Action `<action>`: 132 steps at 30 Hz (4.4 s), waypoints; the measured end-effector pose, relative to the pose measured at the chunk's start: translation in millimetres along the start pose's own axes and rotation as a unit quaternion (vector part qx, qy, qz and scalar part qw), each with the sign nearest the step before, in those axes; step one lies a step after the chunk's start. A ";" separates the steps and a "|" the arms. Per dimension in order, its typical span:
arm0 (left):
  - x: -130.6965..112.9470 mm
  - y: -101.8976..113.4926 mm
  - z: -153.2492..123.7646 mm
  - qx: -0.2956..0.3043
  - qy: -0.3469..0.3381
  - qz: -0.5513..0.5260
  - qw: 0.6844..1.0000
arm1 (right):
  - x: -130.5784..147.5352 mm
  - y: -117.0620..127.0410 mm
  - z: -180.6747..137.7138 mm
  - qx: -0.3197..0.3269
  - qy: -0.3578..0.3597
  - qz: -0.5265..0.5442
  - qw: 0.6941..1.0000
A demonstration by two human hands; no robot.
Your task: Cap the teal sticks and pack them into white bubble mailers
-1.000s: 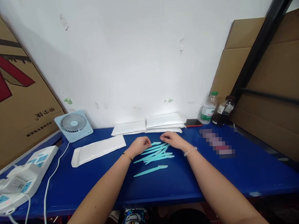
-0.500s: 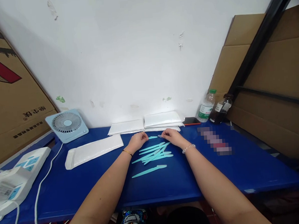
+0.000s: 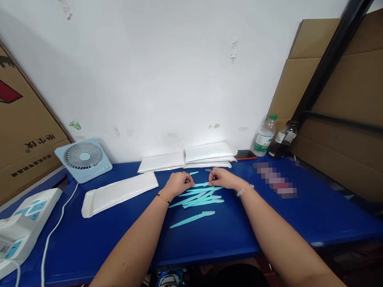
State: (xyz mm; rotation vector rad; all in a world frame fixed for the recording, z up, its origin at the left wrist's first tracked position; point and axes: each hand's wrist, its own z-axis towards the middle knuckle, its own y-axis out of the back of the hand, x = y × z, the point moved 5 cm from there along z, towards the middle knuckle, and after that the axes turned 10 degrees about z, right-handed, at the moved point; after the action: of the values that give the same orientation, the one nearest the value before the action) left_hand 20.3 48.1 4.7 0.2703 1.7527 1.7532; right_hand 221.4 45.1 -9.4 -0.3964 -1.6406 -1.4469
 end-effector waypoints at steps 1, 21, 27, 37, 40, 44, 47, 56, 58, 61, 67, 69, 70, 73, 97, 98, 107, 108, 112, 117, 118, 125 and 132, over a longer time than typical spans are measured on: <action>0.7 -0.4 0.5 0.000 0.004 0.007 1.000 | -1.8 -0.7 0.9 0.004 -0.003 0.009 1.000; -4.4 17.3 -9.4 -0.077 -0.005 -0.008 0.997 | -2.8 16.6 -17.5 0.087 -0.064 0.051 0.993; -18.5 9.7 -9.6 -0.014 -0.062 0.013 0.998 | 9.0 15.0 -17.4 0.074 -0.042 0.054 0.995; 6.5 16.1 -8.4 -0.037 -0.015 0.039 0.998 | -8.4 18.4 -3.3 -0.043 -0.028 0.131 0.990; 16.3 22.1 -12.4 -0.048 0.013 0.039 0.998 | -14.8 26.2 -1.7 -0.128 -0.035 0.065 0.989; 19.5 31.6 -17.8 -0.104 0.041 0.042 0.993 | -3.4 29.0 -3.5 -0.151 0.026 -0.007 0.988; 10.2 30.6 -20.3 -0.089 0.015 0.012 0.996 | 4.3 14.4 -5.0 -0.039 0.033 0.038 0.998; -8.6 8.4 -18.2 0.018 -0.027 -0.008 0.999 | 12.4 -7.7 -6.7 0.064 0.019 0.032 0.997; -6.9 7.6 -17.5 0.005 -0.016 -0.010 1.000 | 17.3 -7.6 -8.2 0.066 0.031 0.021 0.997; -4.1 7.1 -17.2 -0.010 -0.004 -0.027 1.000 | 20.9 -7.2 -9.4 0.062 0.036 0.013 0.997; 12.3 13.9 -15.4 -0.073 0.022 -0.024 0.997 | 4.5 4.8 -4.0 -0.012 0.014 -0.009 1.000; 22.7 16.7 -15.6 -0.092 0.060 -0.017 0.994 | -2.5 15.3 -2.6 -0.072 -0.001 -0.032 0.997; 26.7 17.2 -15.9 -0.094 0.074 -0.014 0.993 | -4.4 20.6 -2.8 -0.103 -0.008 -0.043 0.994; 30.2 18.7 -17.1 -0.101 0.089 0.007 0.991 | 2.2 26.5 -5.3 -0.144 0.012 -0.049 0.988; 6.3 6.8 -13.1 -0.025 -0.025 0.035 0.999 | 8.1 -4.2 0.2 -0.011 0.027 0.035 0.999; 10.3 6.5 -12.2 -0.031 -0.013 0.035 0.999 | 3.6 0.0 1.0 -0.030 0.018 0.035 0.999; 2.3 17.0 -19.0 -0.055 -0.020 -0.022 0.998 | 13.8 10.7 -13.2 0.042 0.009 0.026 0.999; -3.4 15.0 -20.2 -0.028 -0.037 -0.036 0.998 | 17.4 5.7 -16.3 0.092 0.004 0.024 0.995; -17.5 4.1 -22.8 0.054 -0.065 -0.063 0.994 | 24.3 -4.5 -20.2 0.144 -0.015 -0.003 0.989; -15.0 -0.1 -20.1 0.073 -0.029 -0.057 0.995 | 21.4 -5.9 -16.5 0.122 -0.006 -0.003 0.992; -12.5 0.9 -19.3 0.068 -0.021 -0.048 0.996 | 19.3 -3.8 -15.7 0.111 0.000 -0.003 0.994; 10.4 9.0 -15.2 0.003 0.030 -0.014 0.999 | 1.5 25.4 -8.7 -0.089 -0.007 -0.066 0.994; -11.6 12.6 -21.4 0.014 -0.047 -0.037 0.998 | 18.6 19.1 -13.5 -0.049 0.009 -0.057 0.997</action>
State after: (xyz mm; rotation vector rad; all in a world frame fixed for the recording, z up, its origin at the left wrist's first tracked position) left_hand 13.7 25.1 18.1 0.2915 1.6996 1.6374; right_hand 230.3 32.3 16.0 -0.3492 -1.6041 -1.6162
